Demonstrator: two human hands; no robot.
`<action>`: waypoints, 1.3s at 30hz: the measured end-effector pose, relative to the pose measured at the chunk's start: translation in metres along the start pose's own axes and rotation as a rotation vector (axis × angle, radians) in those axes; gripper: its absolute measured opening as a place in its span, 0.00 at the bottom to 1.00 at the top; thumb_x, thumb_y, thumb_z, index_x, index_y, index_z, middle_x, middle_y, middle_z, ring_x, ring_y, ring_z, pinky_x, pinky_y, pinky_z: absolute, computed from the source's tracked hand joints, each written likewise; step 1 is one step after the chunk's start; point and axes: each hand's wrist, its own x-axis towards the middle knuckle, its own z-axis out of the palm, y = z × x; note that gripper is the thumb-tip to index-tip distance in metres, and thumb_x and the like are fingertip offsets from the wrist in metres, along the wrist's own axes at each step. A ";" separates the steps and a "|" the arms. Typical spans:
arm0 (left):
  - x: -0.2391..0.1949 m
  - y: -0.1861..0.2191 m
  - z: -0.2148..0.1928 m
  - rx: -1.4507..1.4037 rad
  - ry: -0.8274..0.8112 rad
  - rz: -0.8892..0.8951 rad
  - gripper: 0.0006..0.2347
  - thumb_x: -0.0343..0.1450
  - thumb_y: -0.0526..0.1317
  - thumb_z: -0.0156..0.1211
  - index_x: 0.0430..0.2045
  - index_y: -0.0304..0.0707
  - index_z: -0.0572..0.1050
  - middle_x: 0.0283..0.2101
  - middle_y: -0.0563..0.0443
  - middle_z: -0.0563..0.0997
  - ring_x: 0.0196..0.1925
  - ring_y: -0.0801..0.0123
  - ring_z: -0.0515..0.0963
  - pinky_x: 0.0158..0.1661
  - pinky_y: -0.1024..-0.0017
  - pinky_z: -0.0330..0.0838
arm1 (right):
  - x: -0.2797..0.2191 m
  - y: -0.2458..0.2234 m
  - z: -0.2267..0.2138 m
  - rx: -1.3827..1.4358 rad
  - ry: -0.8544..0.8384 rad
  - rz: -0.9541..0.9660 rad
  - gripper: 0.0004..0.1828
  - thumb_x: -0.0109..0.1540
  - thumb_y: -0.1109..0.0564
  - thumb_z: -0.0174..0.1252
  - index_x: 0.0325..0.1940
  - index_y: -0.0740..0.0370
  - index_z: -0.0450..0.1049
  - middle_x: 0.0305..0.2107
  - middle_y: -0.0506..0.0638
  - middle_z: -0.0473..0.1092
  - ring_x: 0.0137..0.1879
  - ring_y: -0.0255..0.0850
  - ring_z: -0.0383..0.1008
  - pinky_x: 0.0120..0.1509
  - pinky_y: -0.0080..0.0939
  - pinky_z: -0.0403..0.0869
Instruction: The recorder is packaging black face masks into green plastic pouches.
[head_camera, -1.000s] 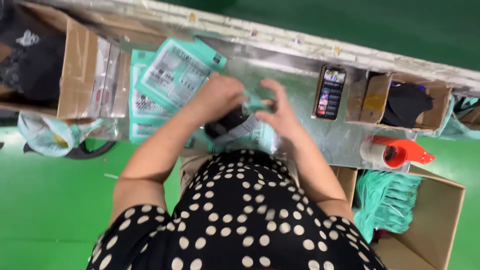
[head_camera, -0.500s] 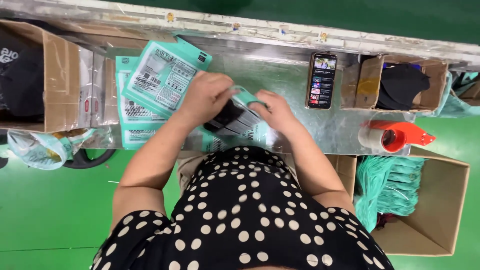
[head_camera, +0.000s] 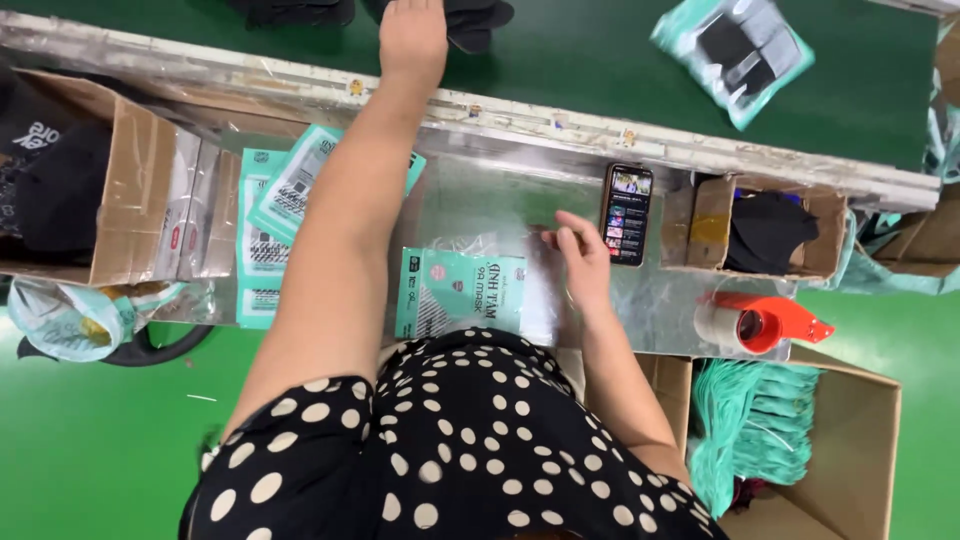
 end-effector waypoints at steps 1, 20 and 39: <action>0.000 -0.004 0.000 0.002 0.002 -0.004 0.25 0.57 0.46 0.70 0.43 0.29 0.73 0.42 0.34 0.78 0.48 0.44 0.77 0.49 0.54 0.69 | -0.002 -0.027 0.008 -0.001 -0.005 0.000 0.20 0.75 0.57 0.54 0.69 0.68 0.70 0.46 0.57 0.73 0.51 0.42 0.77 0.58 0.40 0.74; -0.229 0.081 -0.111 -1.116 -0.374 0.152 0.49 0.58 0.45 0.78 0.72 0.33 0.52 0.66 0.31 0.65 0.68 0.39 0.65 0.65 0.53 0.60 | 0.004 -0.015 0.060 -0.291 -0.255 -0.388 0.56 0.52 0.54 0.77 0.74 0.65 0.47 0.65 0.58 0.59 0.71 0.51 0.60 0.77 0.49 0.58; -0.211 -0.049 -0.104 -0.342 -0.453 -0.181 0.10 0.67 0.42 0.71 0.34 0.40 0.78 0.50 0.41 0.74 0.47 0.44 0.79 0.45 0.53 0.73 | -0.013 -0.030 0.055 -0.797 -0.135 -0.567 0.17 0.62 0.56 0.68 0.54 0.63 0.78 0.49 0.58 0.76 0.58 0.54 0.73 0.65 0.51 0.71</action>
